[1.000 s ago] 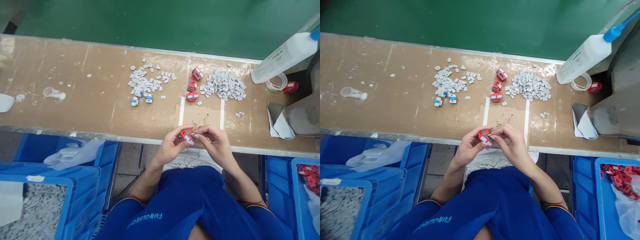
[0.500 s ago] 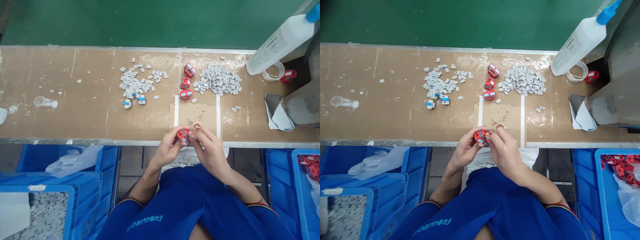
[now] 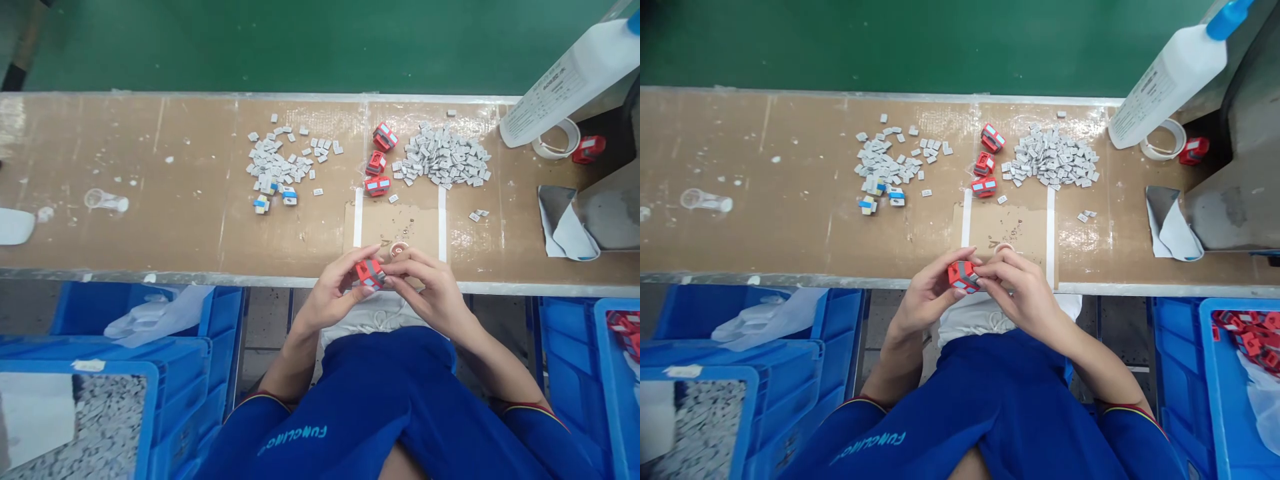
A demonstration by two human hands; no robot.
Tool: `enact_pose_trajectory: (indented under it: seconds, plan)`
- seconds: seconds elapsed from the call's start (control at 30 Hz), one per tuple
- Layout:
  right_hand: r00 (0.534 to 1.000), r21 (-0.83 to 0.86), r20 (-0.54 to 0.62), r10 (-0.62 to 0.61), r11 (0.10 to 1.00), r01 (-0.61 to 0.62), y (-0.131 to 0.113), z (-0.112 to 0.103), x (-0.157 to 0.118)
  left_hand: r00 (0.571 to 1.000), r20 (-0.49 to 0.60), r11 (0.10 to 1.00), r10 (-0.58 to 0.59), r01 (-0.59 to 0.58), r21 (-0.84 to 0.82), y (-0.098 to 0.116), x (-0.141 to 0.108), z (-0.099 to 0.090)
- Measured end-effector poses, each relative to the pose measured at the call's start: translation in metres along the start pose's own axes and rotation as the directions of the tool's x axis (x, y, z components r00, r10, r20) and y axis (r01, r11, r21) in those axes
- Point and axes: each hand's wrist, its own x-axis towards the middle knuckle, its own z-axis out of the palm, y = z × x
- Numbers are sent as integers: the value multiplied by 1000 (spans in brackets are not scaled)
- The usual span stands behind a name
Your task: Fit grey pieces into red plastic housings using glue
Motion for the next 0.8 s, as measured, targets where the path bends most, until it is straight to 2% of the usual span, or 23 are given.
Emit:
enact_pose_trajectory:
  seconds: [0.1, 0.2, 0.37, 0.43, 0.67, 0.8]
  plan:
    - [999, 2, 47, 20, 1000, -20, 0, -5, 3, 999, -28, 999, -18, 17, -45, -6, -3, 4]
    - [995, -50, 89, 33, 998, -29, -3, -9, 2, 1000, -26, 998, 15, -17, -54, -8, -2, 8]
    - [998, -269, 53, 18, 963, -4, -12, -5, -6, 998, -13, 997, 57, -57, -46, -9, 3, 12]
    - [999, -308, 42, 10, 951, 4, -11, -1, -8, 998, -7, 998, 56, -56, -24, -10, 4, 12]
    - [1000, -267, 9, 9, 964, -6, 4, 8, -7, 1000, 30, 999, 5, -7, 51, -10, 4, 5]
    - [1000, -252, 10, -19, 967, 21, 1, 10, -9, 1000, 19, 998, -18, 16, 67, -9, -1, 2]
